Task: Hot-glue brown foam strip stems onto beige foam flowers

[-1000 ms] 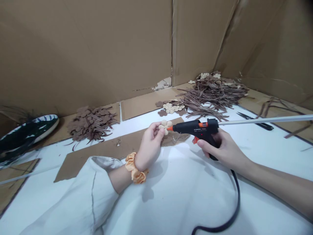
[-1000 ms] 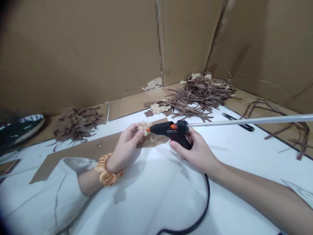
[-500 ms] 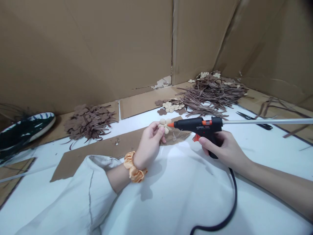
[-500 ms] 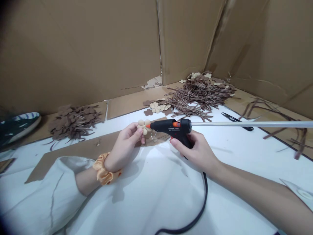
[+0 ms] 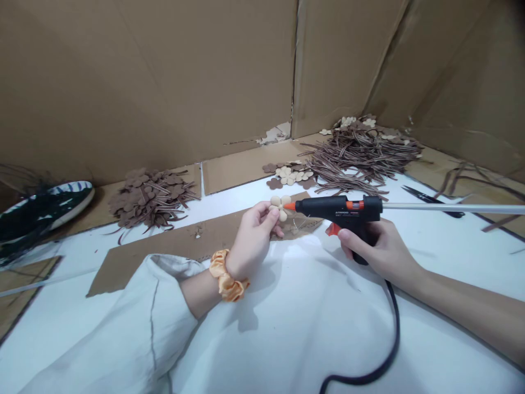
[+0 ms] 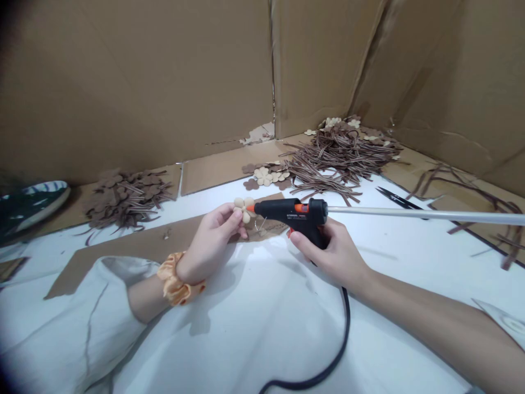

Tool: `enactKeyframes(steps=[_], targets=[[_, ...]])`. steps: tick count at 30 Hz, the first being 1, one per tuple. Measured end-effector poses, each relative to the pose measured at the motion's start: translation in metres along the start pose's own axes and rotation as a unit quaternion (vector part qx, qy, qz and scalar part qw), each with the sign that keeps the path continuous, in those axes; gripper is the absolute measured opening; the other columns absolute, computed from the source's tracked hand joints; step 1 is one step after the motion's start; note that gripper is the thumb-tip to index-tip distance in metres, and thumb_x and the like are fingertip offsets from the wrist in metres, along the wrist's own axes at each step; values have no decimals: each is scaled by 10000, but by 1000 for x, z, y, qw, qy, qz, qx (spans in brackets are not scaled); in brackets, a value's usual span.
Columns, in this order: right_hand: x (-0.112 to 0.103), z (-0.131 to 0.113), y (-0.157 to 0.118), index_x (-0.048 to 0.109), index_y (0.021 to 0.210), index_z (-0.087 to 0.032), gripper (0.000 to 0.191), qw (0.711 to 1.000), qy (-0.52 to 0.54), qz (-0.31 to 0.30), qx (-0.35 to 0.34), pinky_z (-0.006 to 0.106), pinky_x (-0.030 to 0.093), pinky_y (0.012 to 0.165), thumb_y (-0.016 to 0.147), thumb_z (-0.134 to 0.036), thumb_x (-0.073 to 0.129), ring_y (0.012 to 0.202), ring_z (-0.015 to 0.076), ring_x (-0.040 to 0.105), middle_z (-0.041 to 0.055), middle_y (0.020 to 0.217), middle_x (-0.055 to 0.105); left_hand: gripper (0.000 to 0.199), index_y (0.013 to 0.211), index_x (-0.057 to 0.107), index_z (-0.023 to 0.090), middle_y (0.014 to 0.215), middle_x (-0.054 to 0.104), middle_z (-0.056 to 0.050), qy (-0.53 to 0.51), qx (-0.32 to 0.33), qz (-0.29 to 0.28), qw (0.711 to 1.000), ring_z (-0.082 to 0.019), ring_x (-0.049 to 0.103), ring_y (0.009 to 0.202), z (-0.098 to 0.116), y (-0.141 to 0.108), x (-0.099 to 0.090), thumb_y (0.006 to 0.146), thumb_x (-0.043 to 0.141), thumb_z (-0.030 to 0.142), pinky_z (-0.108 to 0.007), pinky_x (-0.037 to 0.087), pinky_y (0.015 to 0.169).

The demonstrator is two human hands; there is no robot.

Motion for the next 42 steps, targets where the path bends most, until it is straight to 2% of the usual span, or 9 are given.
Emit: enactKeyframes(steps=[9, 14, 17, 20, 23, 27, 34, 42], targets=[[0, 5, 0, 551, 662, -185, 290, 1000, 14, 2, 23, 268, 371, 457, 724, -464, 600, 462, 130, 456, -8, 480, 508, 189, 766, 595, 129, 705, 594, -1, -19, -21, -4, 1000, -73, 571, 552, -3, 0, 1, 837, 586, 303, -194, 482, 584], [2, 9, 0, 510, 521, -194, 383, 999, -7, -14, 45, 271, 358, 444, 726, -508, 589, 457, 128, 445, 18, 479, 518, 207, 777, 580, 131, 676, 603, -5, -32, -30, -3, 999, -91, 588, 548, -4, 0, 1, 821, 622, 330, -219, 511, 580], [2, 5, 1, 484, 468, -206, 397, 999, -34, -14, 28, 271, 330, 431, 732, -487, 580, 429, 119, 406, 5, 443, 478, 191, 767, 584, 127, 687, 630, -21, -31, -25, -9, 999, -89, 583, 561, -4, 1, 2, 833, 609, 305, -214, 505, 592], [1, 0, 2, 513, 501, -208, 345, 998, -60, -12, -2, 271, 321, 438, 739, -452, 569, 426, 121, 393, -9, 432, 450, 186, 755, 592, 123, 682, 643, -29, -25, -20, -10, 999, -81, 571, 558, -5, 2, 2, 844, 592, 286, -196, 480, 580], [2, 1, 2, 523, 525, -202, 333, 998, -65, -17, -4, 268, 332, 438, 730, -462, 558, 441, 129, 422, -1, 456, 476, 198, 757, 597, 120, 687, 650, -35, -28, -31, -11, 999, -84, 575, 568, -7, 2, 1, 841, 597, 300, -193, 470, 579], [3, 0, 1, 491, 485, -204, 359, 997, -81, -17, -13, 262, 301, 408, 722, -464, 563, 421, 119, 391, -9, 431, 437, 213, 744, 609, 114, 691, 639, -36, -35, -49, -14, 998, -89, 577, 587, -9, 2, 1, 828, 610, 310, -204, 470, 605], [5, -1, 2, 596, 679, -184, 261, 995, -83, -23, -39, 266, 349, 440, 749, -433, 568, 455, 133, 426, -16, 490, 476, 213, 684, 620, 122, 657, 576, 0, -38, -39, -11, 998, -74, 499, 561, -11, 2, 0, 810, 606, 293, -215, 428, 608], [7, 4, 0, 499, 609, -202, 303, 993, -101, -39, -46, 263, 352, 449, 794, -438, 538, 461, 128, 429, -21, 488, 452, 243, 686, 627, 125, 633, 561, -1, -29, -35, -5, 999, -84, 456, 566, -12, 2, 0, 771, 638, 353, -216, 370, 577]])
Point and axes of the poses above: each hand's wrist, its own y-axis towards the middle knuckle, its own x-axis out of the palm, z = x × y, the point moved 7 cm from there along y, towards the middle knuckle
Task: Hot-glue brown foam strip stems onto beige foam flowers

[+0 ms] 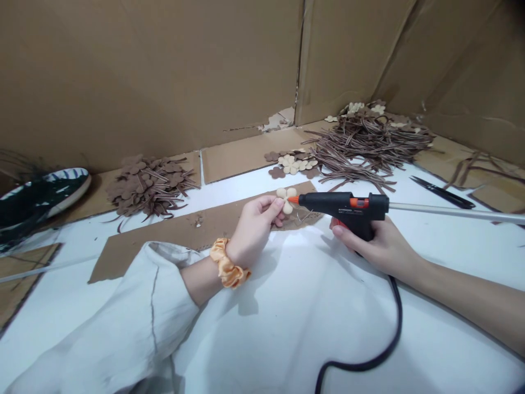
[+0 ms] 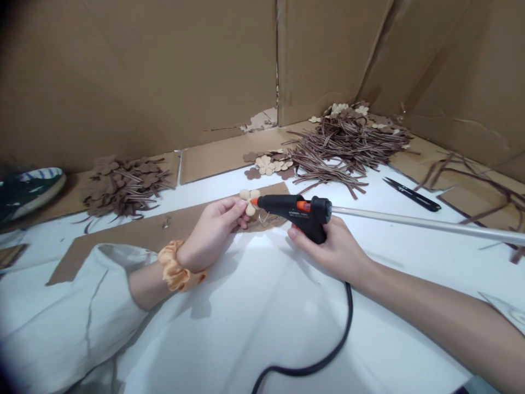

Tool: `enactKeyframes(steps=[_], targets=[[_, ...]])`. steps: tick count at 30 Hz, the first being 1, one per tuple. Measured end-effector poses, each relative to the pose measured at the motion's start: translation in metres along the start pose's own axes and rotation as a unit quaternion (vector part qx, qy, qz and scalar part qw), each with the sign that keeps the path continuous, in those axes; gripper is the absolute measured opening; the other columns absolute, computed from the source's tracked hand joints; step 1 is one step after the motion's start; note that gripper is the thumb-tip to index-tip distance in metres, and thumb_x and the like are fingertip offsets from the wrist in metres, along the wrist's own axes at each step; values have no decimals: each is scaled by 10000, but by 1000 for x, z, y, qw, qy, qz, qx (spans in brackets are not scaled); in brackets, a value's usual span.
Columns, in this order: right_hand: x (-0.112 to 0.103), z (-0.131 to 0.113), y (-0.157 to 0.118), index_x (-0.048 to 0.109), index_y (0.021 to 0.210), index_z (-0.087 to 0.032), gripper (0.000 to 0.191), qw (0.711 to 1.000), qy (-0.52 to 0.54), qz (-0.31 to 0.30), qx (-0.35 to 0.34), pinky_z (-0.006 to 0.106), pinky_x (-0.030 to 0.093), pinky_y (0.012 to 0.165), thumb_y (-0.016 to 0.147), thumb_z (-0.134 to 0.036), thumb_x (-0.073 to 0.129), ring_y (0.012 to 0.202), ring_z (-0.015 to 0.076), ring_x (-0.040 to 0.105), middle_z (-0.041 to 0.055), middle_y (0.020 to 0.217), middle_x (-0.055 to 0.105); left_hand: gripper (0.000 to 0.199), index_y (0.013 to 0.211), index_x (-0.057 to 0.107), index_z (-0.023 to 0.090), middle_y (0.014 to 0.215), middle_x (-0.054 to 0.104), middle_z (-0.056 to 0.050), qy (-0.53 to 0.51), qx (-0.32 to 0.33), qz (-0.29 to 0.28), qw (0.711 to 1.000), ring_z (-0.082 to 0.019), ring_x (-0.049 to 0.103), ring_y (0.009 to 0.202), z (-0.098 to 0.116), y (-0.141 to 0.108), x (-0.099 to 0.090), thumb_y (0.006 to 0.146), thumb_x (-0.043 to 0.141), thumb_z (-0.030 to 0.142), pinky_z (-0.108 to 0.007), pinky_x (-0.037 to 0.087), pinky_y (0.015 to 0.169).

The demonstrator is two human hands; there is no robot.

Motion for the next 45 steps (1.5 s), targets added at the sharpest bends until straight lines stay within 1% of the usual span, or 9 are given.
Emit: enactKeyframes(steps=[7, 12, 16, 19, 22, 31, 37, 42, 45], targets=[[2, 6, 1, 465, 598, -206, 336, 1000, -28, -4, 9, 275, 357, 464, 800, -472, 502, 474, 138, 438, -14, 501, 448, 280, 662, 609, 132, 563, 501, 18, -5, 5, -12, 1000, -77, 391, 525, 1, 0, 1, 793, 614, 380, -213, 304, 533], [2, 8, -1, 509, 707, -199, 306, 1000, -24, -13, 11, 289, 380, 505, 816, -484, 486, 513, 157, 470, -11, 533, 474, 337, 638, 585, 138, 515, 443, 32, 4, 17, -11, 1000, -75, 330, 489, 2, 0, 1, 826, 584, 418, -229, 237, 501], [3, 9, -1, 503, 706, -202, 320, 1000, -21, -16, 15, 297, 381, 518, 819, -500, 483, 523, 161, 470, -10, 540, 472, 395, 636, 604, 138, 511, 444, 28, 3, 17, -6, 1000, -79, 329, 489, 3, 0, 1, 808, 586, 493, -239, 230, 501], [5, 11, -1, 480, 680, -206, 341, 999, -21, -23, 26, 298, 377, 516, 821, -516, 478, 528, 163, 471, -7, 540, 471, 412, 615, 605, 140, 502, 442, 27, -1, 14, 3, 1000, -81, 335, 489, 3, 1, 0, 786, 601, 515, -241, 238, 508], [5, 12, -1, 468, 662, -207, 358, 999, -21, -26, 33, 298, 383, 520, 821, -528, 476, 537, 167, 485, -3, 543, 479, 396, 605, 608, 138, 496, 450, 25, -8, 10, 10, 1000, -80, 333, 486, 2, 1, -1, 776, 617, 495, -243, 234, 506], [3, 9, -2, 474, 635, -200, 378, 999, -29, -20, 18, 280, 364, 483, 827, -525, 486, 513, 149, 471, -4, 532, 487, 355, 571, 593, 146, 479, 454, 21, -21, 4, 27, 999, -87, 342, 492, 4, -1, -2, 787, 617, 427, -245, 256, 514], [2, 7, -3, 469, 624, -201, 371, 999, -36, -18, 10, 278, 362, 477, 825, -511, 495, 497, 142, 453, -10, 517, 479, 355, 563, 586, 142, 481, 460, 23, -18, 8, 34, 999, -77, 339, 478, 3, -1, -3, 799, 606, 406, -242, 248, 496], [3, 8, -3, 473, 624, -205, 381, 999, -38, -17, 20, 287, 378, 498, 814, -534, 491, 518, 157, 477, -4, 531, 491, 353, 555, 573, 142, 477, 461, 24, -19, 20, 33, 999, -76, 339, 473, 4, -1, -2, 818, 592, 376, -237, 244, 484], [3, 7, -2, 478, 624, -206, 377, 999, -40, -12, 14, 287, 377, 496, 812, -532, 491, 511, 155, 470, -8, 525, 482, 356, 555, 577, 142, 469, 450, 28, -15, 23, 31, 999, -77, 333, 470, 4, -1, -2, 820, 590, 379, -238, 237, 482]])
Point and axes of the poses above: each hand's wrist, its own y-axis towards the middle knuckle, its own x-axis out of the palm, z = x × y, the point moved 7 cm from there along y, towards the middle knuckle
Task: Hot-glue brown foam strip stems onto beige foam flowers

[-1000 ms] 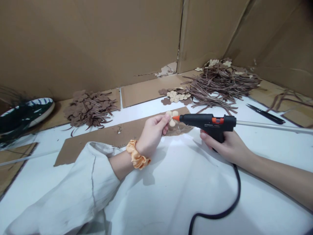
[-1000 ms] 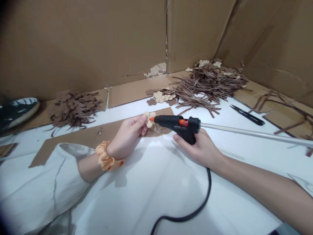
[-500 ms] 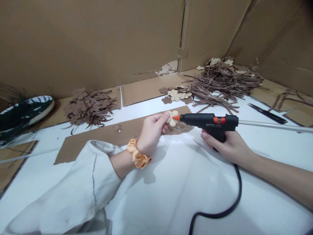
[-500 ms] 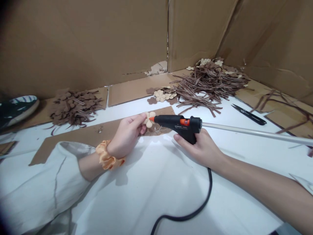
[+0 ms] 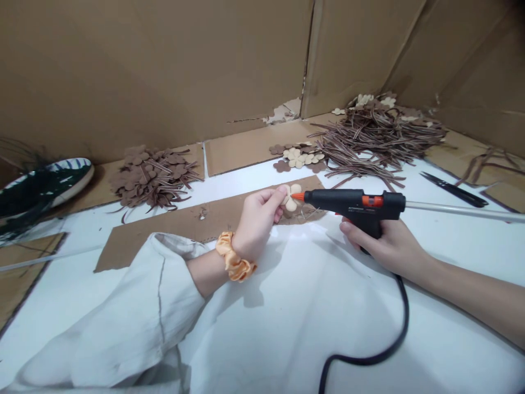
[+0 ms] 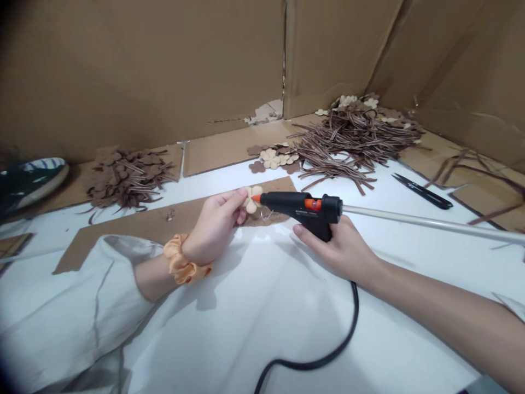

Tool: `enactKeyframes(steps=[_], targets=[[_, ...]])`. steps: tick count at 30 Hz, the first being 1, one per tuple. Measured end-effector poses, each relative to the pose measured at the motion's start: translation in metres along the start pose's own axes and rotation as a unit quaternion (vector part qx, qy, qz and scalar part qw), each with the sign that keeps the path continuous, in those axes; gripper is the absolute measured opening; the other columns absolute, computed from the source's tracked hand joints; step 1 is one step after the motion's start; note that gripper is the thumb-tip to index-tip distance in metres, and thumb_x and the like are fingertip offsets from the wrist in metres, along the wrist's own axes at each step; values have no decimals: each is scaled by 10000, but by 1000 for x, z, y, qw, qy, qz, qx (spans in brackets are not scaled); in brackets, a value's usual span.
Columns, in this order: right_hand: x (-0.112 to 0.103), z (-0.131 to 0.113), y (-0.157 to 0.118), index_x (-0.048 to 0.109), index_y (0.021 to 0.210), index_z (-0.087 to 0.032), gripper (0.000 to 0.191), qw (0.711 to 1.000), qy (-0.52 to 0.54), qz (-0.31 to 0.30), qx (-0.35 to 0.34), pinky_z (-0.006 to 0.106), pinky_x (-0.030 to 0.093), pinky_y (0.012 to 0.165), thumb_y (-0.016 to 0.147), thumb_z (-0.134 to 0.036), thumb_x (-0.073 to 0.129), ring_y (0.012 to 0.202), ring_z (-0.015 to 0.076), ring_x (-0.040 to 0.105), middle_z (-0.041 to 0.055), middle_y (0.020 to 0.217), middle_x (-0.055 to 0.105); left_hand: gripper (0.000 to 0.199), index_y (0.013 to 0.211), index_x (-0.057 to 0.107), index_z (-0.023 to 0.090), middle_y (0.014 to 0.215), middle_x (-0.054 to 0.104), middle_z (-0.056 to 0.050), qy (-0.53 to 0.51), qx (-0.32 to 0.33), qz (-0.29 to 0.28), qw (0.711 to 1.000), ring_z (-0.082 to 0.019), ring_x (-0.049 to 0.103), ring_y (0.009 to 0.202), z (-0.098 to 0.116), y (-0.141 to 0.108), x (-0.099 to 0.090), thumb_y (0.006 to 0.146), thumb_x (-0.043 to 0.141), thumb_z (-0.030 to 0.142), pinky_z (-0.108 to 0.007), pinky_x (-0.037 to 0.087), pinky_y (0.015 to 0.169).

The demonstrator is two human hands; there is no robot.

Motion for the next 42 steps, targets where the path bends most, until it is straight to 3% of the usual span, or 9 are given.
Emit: enactKeyframes(steps=[33, 42], targets=[[-3, -3, 0, 456, 595, -214, 360, 1000, -12, 20, -12, 275, 343, 446, 801, -504, 511, 453, 133, 430, -20, 484, 461, 402, 512, 514, 167, 458, 423, 32, 2, 11, 7, 1000, -88, 342, 471, 1, -1, -1, 767, 627, 457, -253, 245, 493], [-3, -2, -1, 436, 573, -217, 382, 1000, -16, 15, -6, 279, 328, 448, 801, -517, 500, 450, 130, 418, -19, 482, 447, 373, 531, 527, 161, 460, 419, 34, 5, 7, 13, 1000, -84, 336, 469, 1, -2, -1, 803, 597, 407, -248, 253, 493]])
Point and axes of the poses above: each hand's wrist, its own y-axis towards the middle knuckle, its own x-axis out of the palm, z = x × y, the point moved 7 cm from there along y, towards the middle knuckle
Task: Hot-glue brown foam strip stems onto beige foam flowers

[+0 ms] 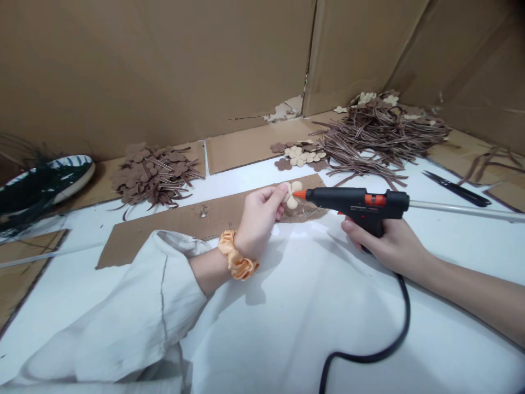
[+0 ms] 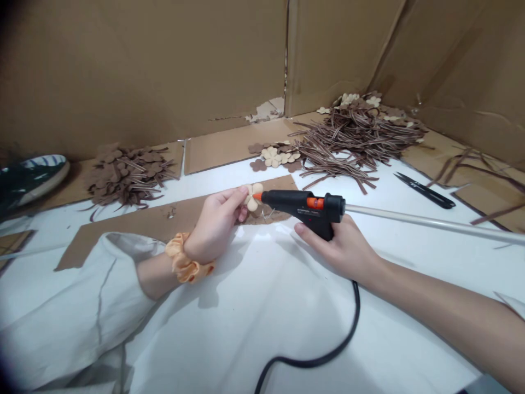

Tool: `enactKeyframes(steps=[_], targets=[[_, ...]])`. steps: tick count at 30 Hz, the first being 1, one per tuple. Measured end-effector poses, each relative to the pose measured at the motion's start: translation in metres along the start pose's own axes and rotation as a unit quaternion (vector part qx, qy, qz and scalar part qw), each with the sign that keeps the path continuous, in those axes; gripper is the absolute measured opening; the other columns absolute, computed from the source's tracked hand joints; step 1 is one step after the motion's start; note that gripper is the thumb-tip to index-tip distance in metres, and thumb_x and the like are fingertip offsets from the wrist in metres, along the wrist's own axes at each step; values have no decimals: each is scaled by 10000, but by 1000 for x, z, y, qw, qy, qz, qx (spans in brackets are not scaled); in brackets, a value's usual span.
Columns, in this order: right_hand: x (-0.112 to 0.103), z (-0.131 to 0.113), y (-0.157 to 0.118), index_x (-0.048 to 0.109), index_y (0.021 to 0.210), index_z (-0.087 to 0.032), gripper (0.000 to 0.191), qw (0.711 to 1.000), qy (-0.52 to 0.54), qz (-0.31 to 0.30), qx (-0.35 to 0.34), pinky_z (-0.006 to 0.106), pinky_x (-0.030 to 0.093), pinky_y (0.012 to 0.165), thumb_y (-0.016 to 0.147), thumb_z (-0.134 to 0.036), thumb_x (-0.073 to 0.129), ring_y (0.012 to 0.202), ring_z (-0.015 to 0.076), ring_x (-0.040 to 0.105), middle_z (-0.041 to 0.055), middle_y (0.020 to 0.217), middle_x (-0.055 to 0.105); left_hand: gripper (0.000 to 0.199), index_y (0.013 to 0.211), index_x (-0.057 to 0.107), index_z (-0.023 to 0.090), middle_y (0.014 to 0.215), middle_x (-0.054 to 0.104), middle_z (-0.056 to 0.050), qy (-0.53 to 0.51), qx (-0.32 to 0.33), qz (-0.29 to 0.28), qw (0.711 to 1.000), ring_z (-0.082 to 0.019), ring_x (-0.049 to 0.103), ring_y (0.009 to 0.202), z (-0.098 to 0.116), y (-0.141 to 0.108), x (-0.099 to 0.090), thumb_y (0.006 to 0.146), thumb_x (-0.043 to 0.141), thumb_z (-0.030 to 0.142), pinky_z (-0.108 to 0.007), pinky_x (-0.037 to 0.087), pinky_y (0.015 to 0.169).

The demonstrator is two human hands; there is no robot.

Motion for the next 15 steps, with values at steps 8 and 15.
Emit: enactKeyframes(steps=[8, 15], targets=[[2, -2, 1, 529, 639, -194, 341, 1000, 27, -11, 2, 281, 357, 468, 804, -492, 516, 493, 149, 466, -4, 520, 493, 366, 540, 540, 157, 454, 426, 36, 2, -1, 4, 1000, -83, 354, 464, 0, 0, -1, 811, 593, 398, -247, 260, 497], [0, -3, 0, 644, 764, -165, 311, 999, 37, 11, -4, 284, 398, 492, 790, -459, 547, 493, 151, 485, -4, 521, 517, 375, 526, 507, 157, 474, 428, 37, 3, 2, 6, 1000, -74, 334, 466, -1, 1, -1, 811, 582, 389, -238, 243, 488]])
Point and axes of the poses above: each hand's wrist, its own y-axis towards the middle knuckle, its own x-axis out of the palm, z = x × y, the point moved 7 cm from there along y, towards the middle knuckle
